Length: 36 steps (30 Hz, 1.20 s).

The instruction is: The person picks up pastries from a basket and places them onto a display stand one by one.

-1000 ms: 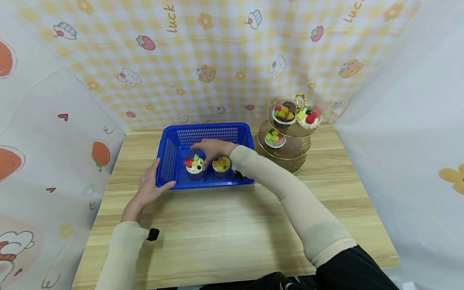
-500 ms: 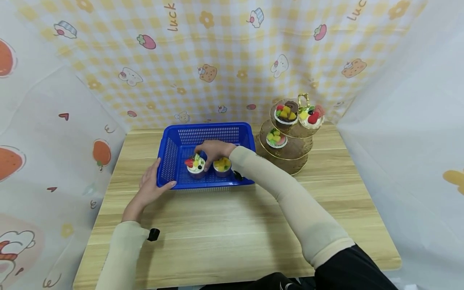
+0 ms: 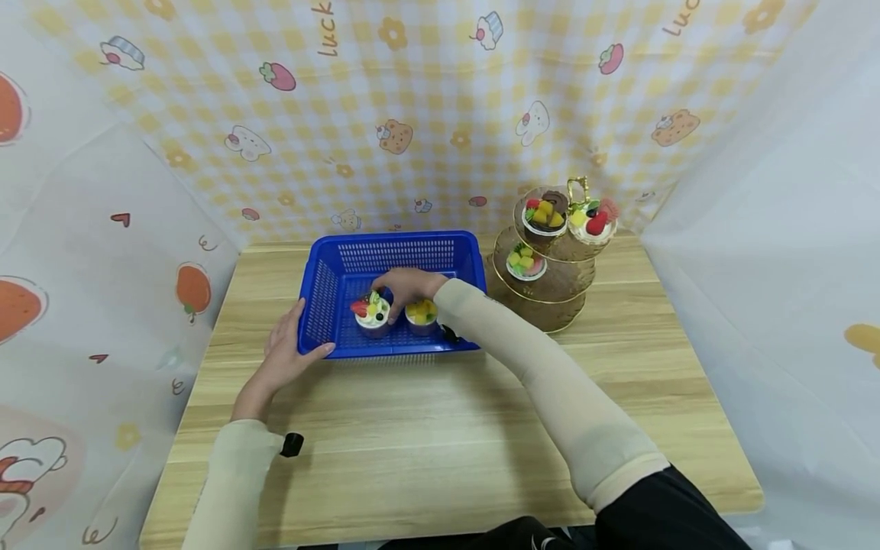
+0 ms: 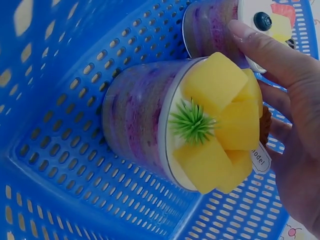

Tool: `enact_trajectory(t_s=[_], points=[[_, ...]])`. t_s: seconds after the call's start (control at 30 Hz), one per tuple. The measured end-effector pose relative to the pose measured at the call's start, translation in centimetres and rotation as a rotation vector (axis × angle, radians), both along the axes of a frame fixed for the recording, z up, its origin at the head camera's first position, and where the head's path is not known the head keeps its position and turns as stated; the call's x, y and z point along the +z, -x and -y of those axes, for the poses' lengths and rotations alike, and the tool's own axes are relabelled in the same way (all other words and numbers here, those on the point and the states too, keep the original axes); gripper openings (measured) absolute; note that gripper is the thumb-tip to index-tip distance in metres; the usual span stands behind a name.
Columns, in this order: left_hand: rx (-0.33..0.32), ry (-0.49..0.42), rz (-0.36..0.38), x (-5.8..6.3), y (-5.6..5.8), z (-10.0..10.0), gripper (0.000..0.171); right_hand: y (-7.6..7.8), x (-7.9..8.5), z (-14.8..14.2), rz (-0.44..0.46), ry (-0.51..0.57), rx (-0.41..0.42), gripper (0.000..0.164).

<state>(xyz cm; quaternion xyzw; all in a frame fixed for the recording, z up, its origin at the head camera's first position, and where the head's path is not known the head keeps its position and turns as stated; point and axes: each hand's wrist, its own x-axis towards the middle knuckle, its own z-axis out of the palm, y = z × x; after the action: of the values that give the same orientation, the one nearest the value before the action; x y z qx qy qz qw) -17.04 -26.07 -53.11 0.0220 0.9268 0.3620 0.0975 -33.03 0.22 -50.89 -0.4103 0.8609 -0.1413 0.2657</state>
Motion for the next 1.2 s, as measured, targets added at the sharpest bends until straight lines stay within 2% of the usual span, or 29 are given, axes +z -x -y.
enact_trajectory(t_s=[0.13,0.4,0.57,0.9,1.2], points=[[0.001,0.0,-0.004,-0.2,0.1,0.1,0.109,0.0,0.0,0.1,0.043,-0.002,-0.004,0.07],[0.0,-0.002,-0.015,-0.4,0.1,0.0,0.11,0.1,-0.3,0.1,0.243,0.049,-0.085,0.072],[0.0,-0.001,-0.012,-0.3,0.1,0.1,0.109,0.3,-0.5,0.0,0.303,0.047,-0.112,0.076],[0.0,-0.001,-0.013,-0.5,0.1,0.2,0.109,0.6,-0.9,0.0,0.353,0.052,-0.117,0.076],[0.0,0.001,-0.019,-0.5,0.1,0.3,0.109,0.8,-1.3,0.2,0.336,0.063,-0.108,0.073]])
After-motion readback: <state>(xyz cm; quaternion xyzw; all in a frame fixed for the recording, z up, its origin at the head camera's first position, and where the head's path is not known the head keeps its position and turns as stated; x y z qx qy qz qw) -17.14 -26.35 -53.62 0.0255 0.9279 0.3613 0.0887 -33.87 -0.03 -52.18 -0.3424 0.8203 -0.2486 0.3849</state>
